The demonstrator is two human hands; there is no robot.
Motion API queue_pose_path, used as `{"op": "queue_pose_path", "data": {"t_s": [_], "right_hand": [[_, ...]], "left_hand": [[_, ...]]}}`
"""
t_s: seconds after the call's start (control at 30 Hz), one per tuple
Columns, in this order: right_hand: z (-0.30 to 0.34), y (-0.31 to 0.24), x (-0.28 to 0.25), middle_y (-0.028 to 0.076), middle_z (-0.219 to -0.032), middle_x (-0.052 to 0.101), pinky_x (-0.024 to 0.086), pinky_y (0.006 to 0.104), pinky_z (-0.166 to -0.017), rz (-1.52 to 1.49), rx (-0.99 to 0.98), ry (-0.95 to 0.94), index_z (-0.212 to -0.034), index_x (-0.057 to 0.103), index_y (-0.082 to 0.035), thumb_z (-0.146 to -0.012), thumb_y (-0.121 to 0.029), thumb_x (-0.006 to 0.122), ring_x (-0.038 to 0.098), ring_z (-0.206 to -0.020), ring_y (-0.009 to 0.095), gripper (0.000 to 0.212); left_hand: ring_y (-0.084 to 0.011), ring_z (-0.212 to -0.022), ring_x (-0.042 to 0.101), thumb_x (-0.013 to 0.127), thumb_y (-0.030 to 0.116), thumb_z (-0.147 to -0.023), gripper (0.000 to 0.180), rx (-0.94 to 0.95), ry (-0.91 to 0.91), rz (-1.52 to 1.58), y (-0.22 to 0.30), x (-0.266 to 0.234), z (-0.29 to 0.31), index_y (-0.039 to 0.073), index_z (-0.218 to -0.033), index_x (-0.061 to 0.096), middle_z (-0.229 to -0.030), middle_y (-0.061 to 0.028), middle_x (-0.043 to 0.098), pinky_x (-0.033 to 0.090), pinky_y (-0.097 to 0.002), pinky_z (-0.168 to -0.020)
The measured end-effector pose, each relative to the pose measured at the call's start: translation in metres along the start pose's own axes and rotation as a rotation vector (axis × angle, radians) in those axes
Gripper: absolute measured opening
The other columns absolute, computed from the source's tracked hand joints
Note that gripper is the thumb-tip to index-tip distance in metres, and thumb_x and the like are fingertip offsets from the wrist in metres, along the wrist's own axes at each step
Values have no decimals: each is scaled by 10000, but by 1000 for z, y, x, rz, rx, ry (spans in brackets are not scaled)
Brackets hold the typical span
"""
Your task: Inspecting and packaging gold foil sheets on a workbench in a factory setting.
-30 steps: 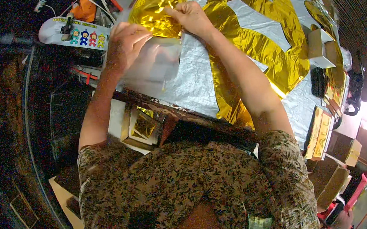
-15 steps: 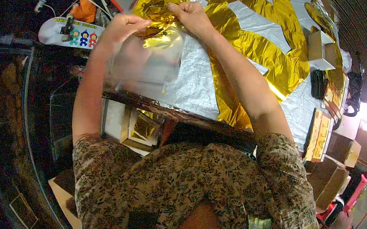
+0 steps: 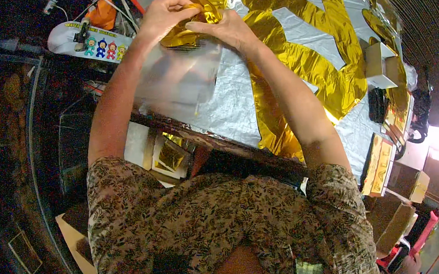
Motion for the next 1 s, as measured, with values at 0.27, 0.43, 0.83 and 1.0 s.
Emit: {"op": "queue_pose_path", "data": {"t_s": [0.27, 0.43, 0.83, 1.0], "right_hand": [[-15, 18, -1, 44, -1081, 734, 527, 283, -875, -435, 35, -32, -1246, 681, 19, -850, -206, 778, 656, -947, 119, 466], [-10, 4, 0, 49, -1014, 746, 517, 290, -845, -124, 72, 23, -1194, 707, 18, -847, -202, 739, 656, -880, 127, 412], [-26, 15, -14, 101, -886, 746, 579, 368, -615, -508, 350, 274, -1012, 730, 24, -881, -175, 769, 679, -673, 227, 241], [-65, 14, -41, 38, -850, 739, 542, 284, -589, -429, 166, 144, -961, 744, -61, -919, -266, 772, 666, -661, 129, 211]], "left_hand": [[-171, -828, 714, 801, 234, -872, 238, 303, 175, -332, 28, 5, 9, 50, -1019, 771, -901, -88, 761, 550, -315, -789], [-225, -882, 736, 814, 238, -850, 244, 208, 59, -376, 29, 2, 11, 62, -1015, 774, -960, -126, 761, 561, -345, -812], [-301, -1230, 550, 894, 315, -699, 544, 429, 83, -709, 32, 10, 65, 100, -1125, 631, -1292, -62, 583, 387, -450, -1006], [-298, -1162, 605, 726, 190, -884, 202, 486, 6, -629, 13, 13, 46, 83, -1049, 681, -1177, -79, 650, 425, -457, -996]]}}
Point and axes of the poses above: each hand's wrist, its own z-axis away from the middle knuckle, its own x-axis out of the palm, y = z × x, the point moved 3 cm from there along -z, towards the middle knuckle
